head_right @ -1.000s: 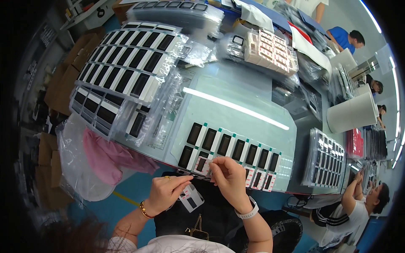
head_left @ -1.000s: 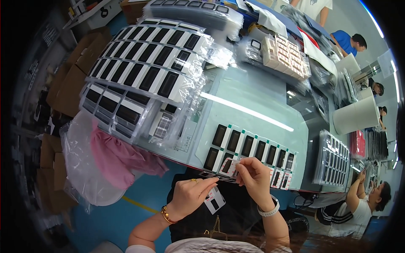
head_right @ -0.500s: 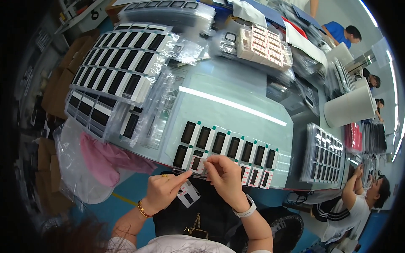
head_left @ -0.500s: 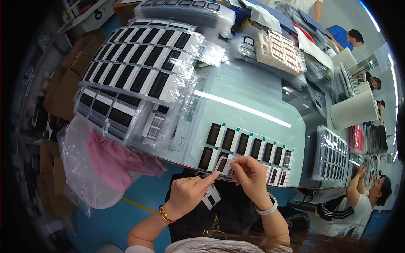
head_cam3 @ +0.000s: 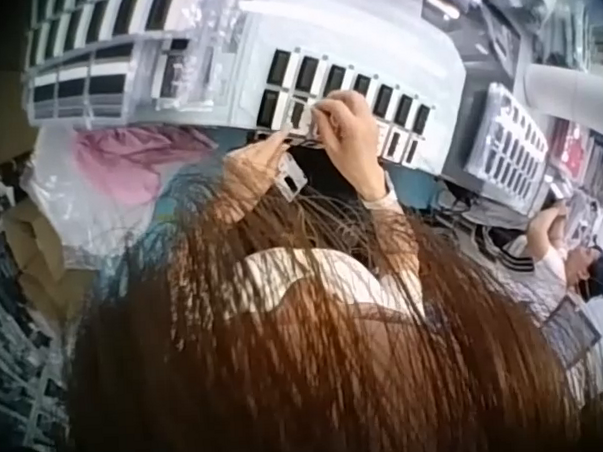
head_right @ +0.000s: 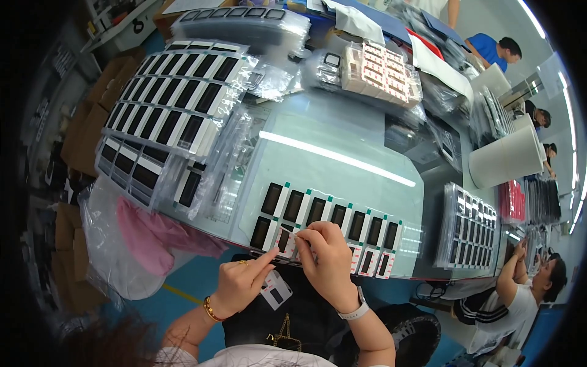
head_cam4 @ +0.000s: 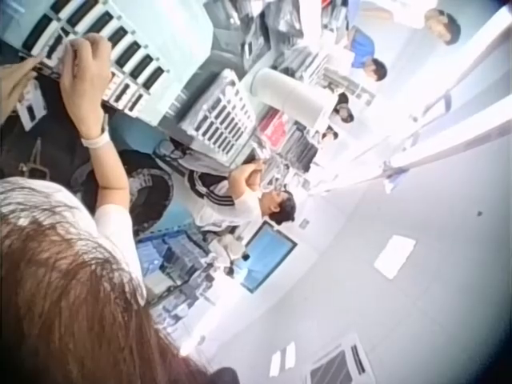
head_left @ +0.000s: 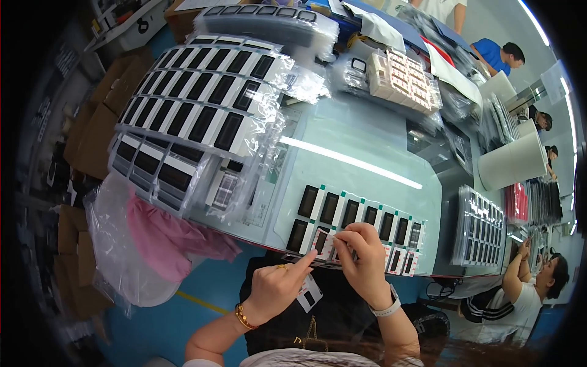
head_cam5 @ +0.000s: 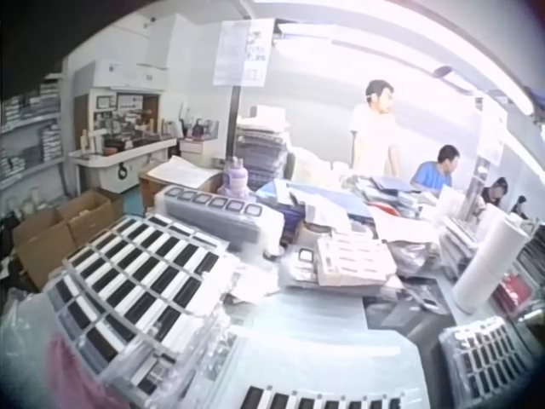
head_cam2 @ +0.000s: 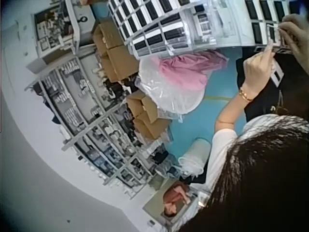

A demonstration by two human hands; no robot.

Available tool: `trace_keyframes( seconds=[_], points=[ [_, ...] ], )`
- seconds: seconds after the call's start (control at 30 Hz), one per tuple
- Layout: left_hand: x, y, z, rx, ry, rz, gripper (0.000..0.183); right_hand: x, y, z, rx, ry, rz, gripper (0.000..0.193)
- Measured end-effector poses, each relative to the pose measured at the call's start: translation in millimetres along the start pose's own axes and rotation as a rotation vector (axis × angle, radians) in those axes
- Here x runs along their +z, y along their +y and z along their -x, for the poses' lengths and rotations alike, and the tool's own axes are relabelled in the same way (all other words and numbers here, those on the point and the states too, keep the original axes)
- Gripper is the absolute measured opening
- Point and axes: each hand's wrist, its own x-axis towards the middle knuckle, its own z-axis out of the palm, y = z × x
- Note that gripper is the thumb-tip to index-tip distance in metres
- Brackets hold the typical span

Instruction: Peeling labels from a sheet and applying them to small electronic components arranged in grid trays.

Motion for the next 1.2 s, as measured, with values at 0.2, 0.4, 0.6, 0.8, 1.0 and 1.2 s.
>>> trace_keyframes(
  seconds=[0.2,0.4,0.6,0.8,1.0,1.2],
  points=[
    [-1,1,-2,-0.026,-0.051,-0.038,0.039,-1,3,-2,-0.078,-0.036,0.082,0.013],
    [-4,-1,-3,0.011,-0.055,-0.050,0.047,-9,-2,-2,-0.135,0.054,0.325,0.033],
    [-6,0,-2,0.002,-0.072,-0.078,0.046,-5,-15,34,-0.287,-0.228,0.303,0.048],
    [4,-1,-5,-0.002,-0.069,-0.032,0.036,-2,-2,19,-0.244,-0.269,0.398,0.071],
    [-10,1,0,-0.189,-0.252,-0.096,0.037,10,18,40,-0.245,-0.204,0.264,0.069],
    [-25,51,-22,-0.217,-0.224,0.365,0.038,5,16,77,-0.384,0.011,0.156,0.059]
  ],
)
